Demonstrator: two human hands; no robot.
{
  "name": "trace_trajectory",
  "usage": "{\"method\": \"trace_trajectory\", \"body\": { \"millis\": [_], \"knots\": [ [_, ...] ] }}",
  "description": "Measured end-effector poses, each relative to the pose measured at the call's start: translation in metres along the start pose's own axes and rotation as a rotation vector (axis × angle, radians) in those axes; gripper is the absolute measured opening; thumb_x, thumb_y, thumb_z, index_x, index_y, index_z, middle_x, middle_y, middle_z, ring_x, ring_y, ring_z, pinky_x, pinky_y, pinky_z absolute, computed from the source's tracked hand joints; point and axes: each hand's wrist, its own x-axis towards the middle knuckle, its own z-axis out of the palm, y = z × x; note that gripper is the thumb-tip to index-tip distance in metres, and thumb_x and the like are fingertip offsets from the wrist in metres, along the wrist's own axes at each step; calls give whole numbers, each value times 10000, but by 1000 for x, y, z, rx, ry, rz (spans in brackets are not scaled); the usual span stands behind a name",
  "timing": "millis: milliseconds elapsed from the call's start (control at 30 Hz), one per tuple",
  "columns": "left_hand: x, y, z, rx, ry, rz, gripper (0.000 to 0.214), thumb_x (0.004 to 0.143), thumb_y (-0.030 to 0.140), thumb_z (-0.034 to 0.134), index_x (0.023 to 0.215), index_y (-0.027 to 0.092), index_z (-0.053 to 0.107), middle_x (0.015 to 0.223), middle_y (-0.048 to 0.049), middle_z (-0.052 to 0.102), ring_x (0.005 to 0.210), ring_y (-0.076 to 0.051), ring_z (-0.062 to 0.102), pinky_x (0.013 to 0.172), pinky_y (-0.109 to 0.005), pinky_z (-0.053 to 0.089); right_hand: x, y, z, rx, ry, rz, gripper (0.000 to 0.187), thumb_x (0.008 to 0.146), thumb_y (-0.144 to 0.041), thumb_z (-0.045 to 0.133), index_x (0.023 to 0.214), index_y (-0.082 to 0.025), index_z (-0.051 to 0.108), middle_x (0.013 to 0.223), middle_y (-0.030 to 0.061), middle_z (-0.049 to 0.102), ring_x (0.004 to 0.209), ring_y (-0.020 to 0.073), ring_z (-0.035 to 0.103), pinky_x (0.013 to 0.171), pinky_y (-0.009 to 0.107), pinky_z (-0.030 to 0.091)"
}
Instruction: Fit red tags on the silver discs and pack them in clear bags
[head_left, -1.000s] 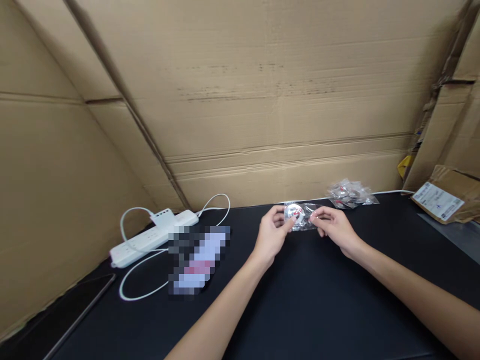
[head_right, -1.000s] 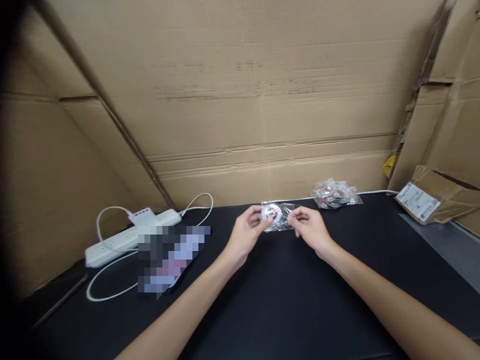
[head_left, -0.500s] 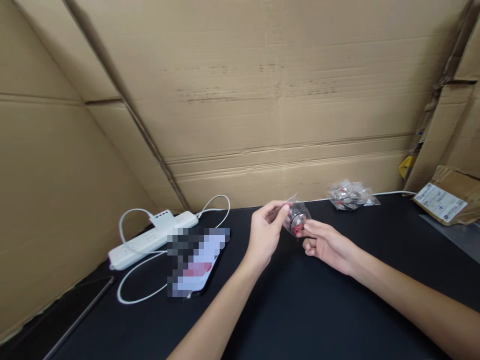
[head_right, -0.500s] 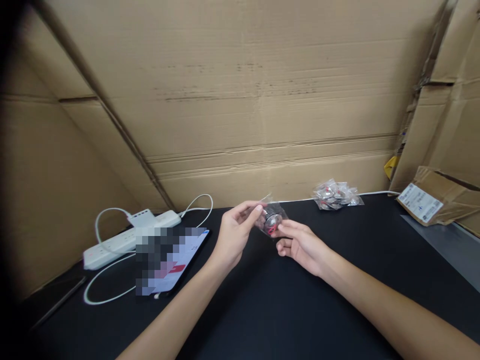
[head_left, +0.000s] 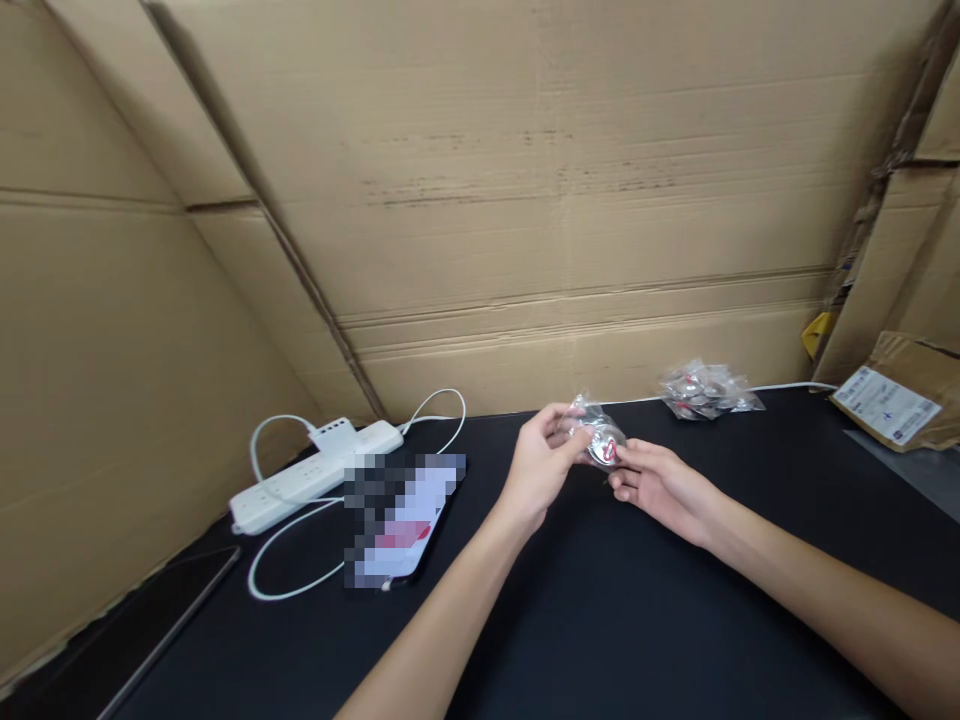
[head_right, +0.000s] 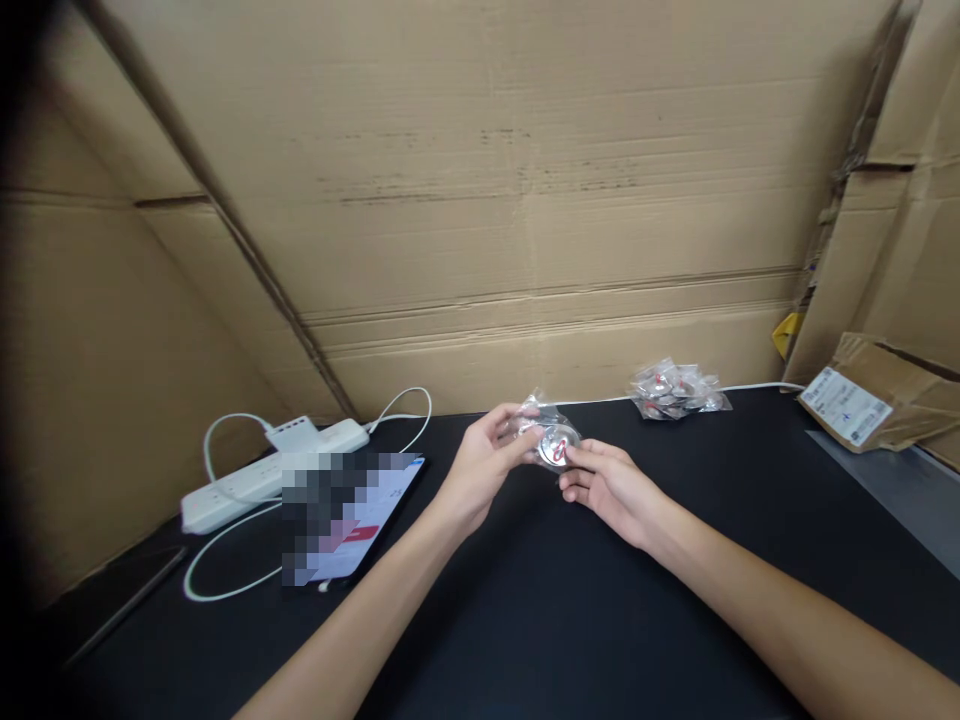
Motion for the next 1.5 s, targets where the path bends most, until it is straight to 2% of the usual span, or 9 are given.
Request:
{"method": "trace_trajectory", "body": {
  "millis": [333, 500, 767, 900, 1033, 1100, 1233, 1367, 1500],
  "knots": [
    [0, 2, -1, -40, 18, -83, 353, 695, 188, 718, 1024, 151, 597, 863, -51, 659, 692, -152, 647, 622, -282, 559, 4, 0, -4, -12, 31, -25, 245, 790, -319, 735, 856, -184, 542, 740, -14, 565, 563, 85, 506, 507, 221, 334],
    [3, 5, -6, -21, -17, -175, 241, 775, 307, 682, 940, 134, 649, 803, -75, 672, 653, -167, 647, 580, -305, 575, 3, -3, -4, -104, 112, -38, 255, 793, -343, 714, 818, -194, 508, 650, -44, 487, 478, 69, 433, 445, 212, 244],
    [16, -9, -26, 63, 208, -195, 158, 783, 240, 650, 880, 140, 577, 700, -80, 705, 551, -181, 668, 550, -313, 559, 7, -12, -14, -126, 263, -86, 387, 764, -435, 730, 716, -200, 425, 600, -46, 475, 415, 52, 351, 384, 200, 148],
    [21, -20, -36, 454, 275, -200, 221, 764, 266, 643, 940, 166, 554, 771, -106, 728, 649, -238, 686, 583, -343, 524, 6, -16, -14, -125, 242, -52, 358, 780, -412, 716, 718, -195, 439, 590, -40, 482, 409, 50, 333, 389, 199, 136],
    [15, -22, -35, 1024, 330, 63, 326, 766, 366, 647, 1003, 146, 610, 1038, -180, 688, 1024, -344, 610, 859, -453, 463, 6, -17, -15, -129, 209, -24, 299, 800, -400, 677, 739, -185, 478, 618, -22, 513, 422, 59, 345, 400, 206, 161],
    [9, -18, -27, 1157, 359, 192, 316, 816, 381, 591, 1019, 142, 629, 1091, -178, 654, 1095, -364, 551, 911, -474, 426, 6, -17, -16, -135, 181, -22, 275, 811, -399, 649, 746, -180, 495, 635, -19, 519, 430, 63, 352, 404, 212, 177],
    [-5, -9, -2, 982, 183, 328, 236, 882, 355, 532, 983, 179, 654, 925, -89, 685, 927, -263, 607, 865, -393, 456, 6, -15, -15, -186, 66, -21, 209, 790, -343, 640, 750, -179, 516, 625, -37, 486, 451, 72, 390, 420, 217, 216],
    [-12, -8, 14, 624, -158, 195, 249, 907, 355, 510, 1015, 197, 669, 838, -46, 704, 732, -186, 645, 659, -286, 488, 3, -14, -8, -274, -40, -25, 164, 750, -272, 686, 789, -172, 563, 614, -43, 480, 494, 86, 448, 450, 218, 272],
    [-9, -15, 10, 490, -161, 110, 165, 848, 254, 562, 937, 172, 674, 763, -41, 687, 647, -162, 624, 612, -268, 482, -1, -22, -8, -417, -100, -38, 195, 782, -305, 693, 892, -157, 630, 701, -2, 573, 559, 102, 507, 504, 236, 349]
  ]
}}
